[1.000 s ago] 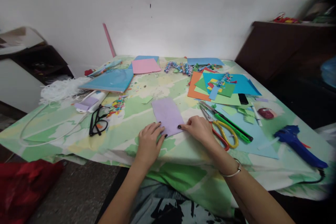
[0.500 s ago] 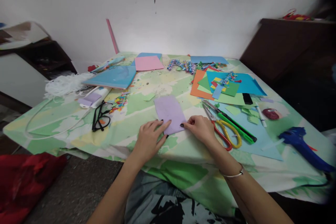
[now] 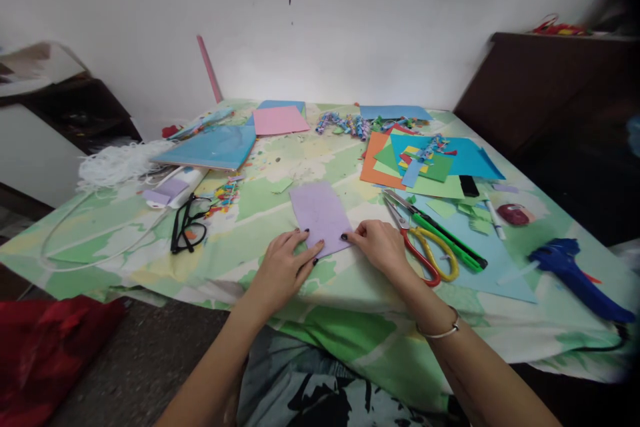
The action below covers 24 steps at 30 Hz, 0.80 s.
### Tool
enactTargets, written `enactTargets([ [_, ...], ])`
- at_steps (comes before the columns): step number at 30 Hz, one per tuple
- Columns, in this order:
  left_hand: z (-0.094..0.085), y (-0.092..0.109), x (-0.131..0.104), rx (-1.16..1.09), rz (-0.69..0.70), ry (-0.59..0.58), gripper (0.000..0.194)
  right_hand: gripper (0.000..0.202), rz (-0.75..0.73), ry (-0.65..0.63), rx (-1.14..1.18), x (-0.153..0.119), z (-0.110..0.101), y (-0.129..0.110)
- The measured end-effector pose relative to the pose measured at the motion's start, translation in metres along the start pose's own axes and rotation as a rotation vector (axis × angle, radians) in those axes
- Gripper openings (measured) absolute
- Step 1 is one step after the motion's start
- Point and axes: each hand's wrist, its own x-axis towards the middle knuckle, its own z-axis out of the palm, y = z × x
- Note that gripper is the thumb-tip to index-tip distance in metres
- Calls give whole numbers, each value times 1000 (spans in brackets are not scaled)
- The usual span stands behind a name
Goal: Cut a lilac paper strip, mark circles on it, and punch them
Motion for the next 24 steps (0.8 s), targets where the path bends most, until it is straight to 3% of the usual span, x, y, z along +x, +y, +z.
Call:
enactTargets([
  [8,-1,12,1,104,0,33,36,32,-18,1,-35,-2,-2,-1],
  [12,3,24,5,228,151,-93,44,34,-37,11,-55,-2,-4,0],
  [15,5,33,5,236,191,-138,45,34,-47,7,-69,-1,-4,-1],
  [17,4,40,4,234,160,-143,48,32,-54,0,-72,1,-4,-1],
  [24,1,59,4,64,-51,-176,85,28,-86,17,-36,-2,-1,3],
])
